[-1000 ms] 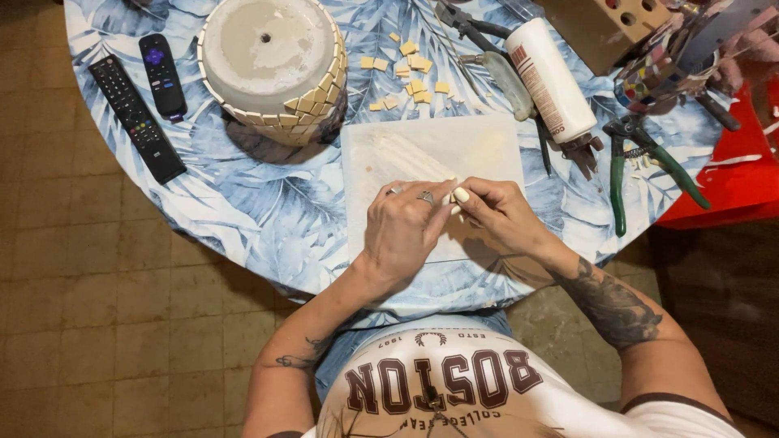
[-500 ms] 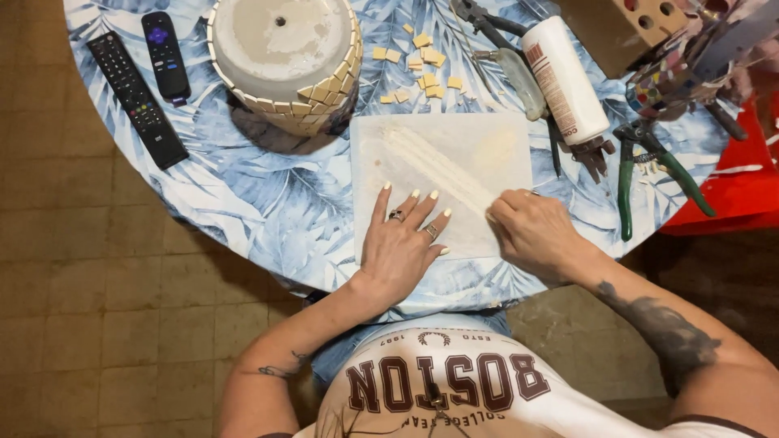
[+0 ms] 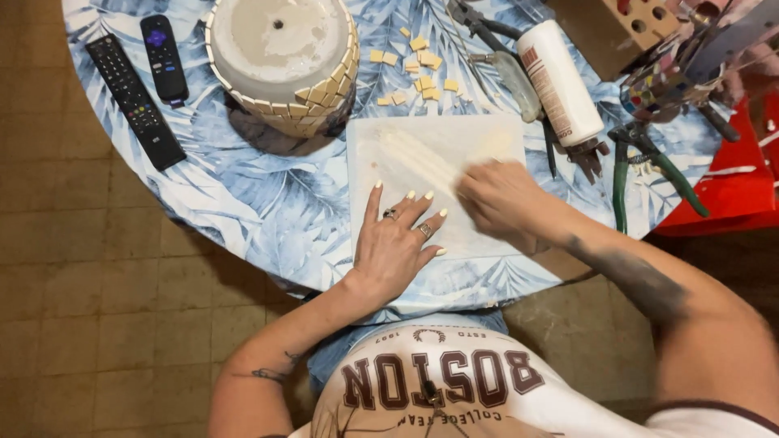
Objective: Decorating a circular pot by gluing small rectangular tiles onto its exterior surface to create a mosaic pattern.
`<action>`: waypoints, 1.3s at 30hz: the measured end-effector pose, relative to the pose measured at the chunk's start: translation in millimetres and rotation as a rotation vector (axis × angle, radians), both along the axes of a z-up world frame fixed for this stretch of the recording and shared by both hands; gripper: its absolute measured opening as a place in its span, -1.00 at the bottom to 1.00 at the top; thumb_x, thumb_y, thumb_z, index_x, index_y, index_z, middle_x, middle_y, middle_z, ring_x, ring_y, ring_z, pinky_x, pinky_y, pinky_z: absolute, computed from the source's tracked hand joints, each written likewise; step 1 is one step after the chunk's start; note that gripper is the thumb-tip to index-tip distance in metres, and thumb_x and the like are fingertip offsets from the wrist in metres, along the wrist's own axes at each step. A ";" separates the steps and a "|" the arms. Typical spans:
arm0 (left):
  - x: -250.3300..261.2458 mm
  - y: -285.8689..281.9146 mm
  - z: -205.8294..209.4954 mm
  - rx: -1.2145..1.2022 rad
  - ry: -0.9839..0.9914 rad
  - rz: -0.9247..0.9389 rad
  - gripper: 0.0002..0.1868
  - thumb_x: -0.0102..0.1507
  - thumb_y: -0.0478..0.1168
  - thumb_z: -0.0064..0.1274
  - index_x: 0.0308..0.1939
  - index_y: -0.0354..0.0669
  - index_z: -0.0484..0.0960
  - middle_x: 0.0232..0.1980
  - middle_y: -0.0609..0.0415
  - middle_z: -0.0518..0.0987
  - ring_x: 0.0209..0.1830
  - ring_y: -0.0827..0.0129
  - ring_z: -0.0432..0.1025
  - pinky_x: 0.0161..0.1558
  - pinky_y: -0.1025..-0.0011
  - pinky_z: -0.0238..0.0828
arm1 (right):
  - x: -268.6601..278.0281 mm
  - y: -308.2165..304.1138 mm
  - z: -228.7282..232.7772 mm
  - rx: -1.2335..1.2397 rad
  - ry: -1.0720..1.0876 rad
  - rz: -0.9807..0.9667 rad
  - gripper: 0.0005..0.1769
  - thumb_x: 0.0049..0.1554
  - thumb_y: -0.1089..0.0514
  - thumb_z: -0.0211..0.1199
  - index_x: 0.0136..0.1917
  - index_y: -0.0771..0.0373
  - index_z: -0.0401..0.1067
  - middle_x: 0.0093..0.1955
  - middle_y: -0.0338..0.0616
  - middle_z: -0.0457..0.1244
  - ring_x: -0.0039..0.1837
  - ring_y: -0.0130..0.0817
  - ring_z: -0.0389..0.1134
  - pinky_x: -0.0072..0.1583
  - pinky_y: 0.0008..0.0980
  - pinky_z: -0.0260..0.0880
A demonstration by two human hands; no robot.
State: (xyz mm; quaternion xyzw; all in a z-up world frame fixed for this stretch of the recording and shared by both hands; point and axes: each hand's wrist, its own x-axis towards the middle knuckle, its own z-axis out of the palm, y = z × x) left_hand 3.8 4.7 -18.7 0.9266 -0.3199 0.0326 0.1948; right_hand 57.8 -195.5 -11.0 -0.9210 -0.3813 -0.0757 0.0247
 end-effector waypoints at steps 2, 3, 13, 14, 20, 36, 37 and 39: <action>-1.3 0.7 1.1 -0.003 -0.007 -0.008 -0.59 0.08 0.02 -0.05 -0.03 0.03 0.44 0.05 0.00 0.37 0.09 0.18 0.25 0.19 -0.10 -0.46 | -33.3 -18.1 10.7 -0.025 0.041 -0.051 -0.88 -0.12 0.07 -0.05 -0.42 0.11 0.16 -0.46 -0.17 0.06 -0.36 -0.15 0.22 -0.37 -0.22 0.22; -1.0 -0.1 2.0 -0.009 -0.020 -0.008 -0.59 0.08 0.02 -0.04 -0.03 0.02 0.44 0.05 -0.01 0.37 0.08 0.17 0.25 0.19 -0.10 -0.45 | -48.4 -28.1 17.4 -0.053 0.074 -0.095 -0.90 -0.14 0.08 -0.05 -0.43 0.09 0.17 -0.46 -0.19 0.07 -0.34 -0.17 0.24 -0.37 -0.24 0.23; -0.1 -2.2 -0.6 0.015 -0.040 0.000 -0.59 0.07 0.02 -0.04 -0.04 0.03 0.44 0.03 0.01 0.37 0.07 0.17 0.26 0.19 -0.13 -0.48 | 71.5 65.3 -25.4 0.100 -0.064 0.008 -0.85 -0.10 0.07 -0.08 -0.44 0.11 0.18 -0.48 -0.22 0.04 -0.40 -0.19 0.19 -0.39 -0.26 0.19; 0.4 -2.1 -0.1 0.016 -0.027 0.005 -0.59 0.08 0.03 -0.06 -0.03 0.03 0.43 0.03 0.01 0.36 0.08 0.18 0.25 0.19 -0.13 -0.49 | 77.3 69.3 -25.2 0.104 -0.110 0.034 -0.85 -0.09 0.06 -0.08 -0.43 0.11 0.18 -0.48 -0.23 0.04 -0.42 -0.20 0.19 -0.40 -0.26 0.19; -0.8 0.4 -2.0 -0.007 -0.034 -0.001 -0.59 0.07 0.04 -0.05 -0.03 0.06 0.43 0.03 0.03 0.37 0.08 0.18 0.26 0.19 -0.15 -0.51 | -5.4 3.4 -1.0 0.043 0.047 -0.012 -0.83 -0.08 0.05 -0.09 -0.43 0.12 0.17 -0.45 -0.15 0.06 -0.37 -0.10 0.21 -0.38 -0.16 0.20; -1.0 -1.1 0.7 0.051 -0.013 0.002 -0.60 0.09 0.06 -0.10 -0.04 0.06 0.42 0.05 0.04 0.34 0.09 0.21 0.24 0.20 -0.12 -0.50 | 63.6 58.7 -18.6 0.060 -0.066 0.033 -0.87 -0.14 0.08 -0.06 -0.46 0.11 0.18 -0.51 -0.21 0.05 -0.43 -0.19 0.22 -0.41 -0.24 0.21; -0.2 -1.1 -0.1 0.052 -0.013 0.000 -0.60 0.09 0.06 -0.10 -0.04 0.06 0.42 0.05 0.04 0.34 0.09 0.21 0.24 0.20 -0.12 -0.50 | 44.3 42.3 -9.6 0.061 -0.066 0.031 -0.87 -0.14 0.08 -0.06 -0.46 0.11 0.18 -0.51 -0.21 0.05 -0.43 -0.19 0.22 -0.41 -0.24 0.21; -0.4 -1.0 -1.6 0.048 -0.018 -0.003 -0.58 0.09 0.07 -0.11 -0.02 0.08 0.40 0.06 0.06 0.34 0.11 0.23 0.22 0.20 -0.11 -0.52 | 3.7 9.5 7.7 -0.021 0.040 -0.013 -0.84 -0.13 0.05 -0.07 -0.46 0.12 0.16 -0.50 -0.14 0.07 -0.41 -0.09 0.23 -0.41 -0.14 0.22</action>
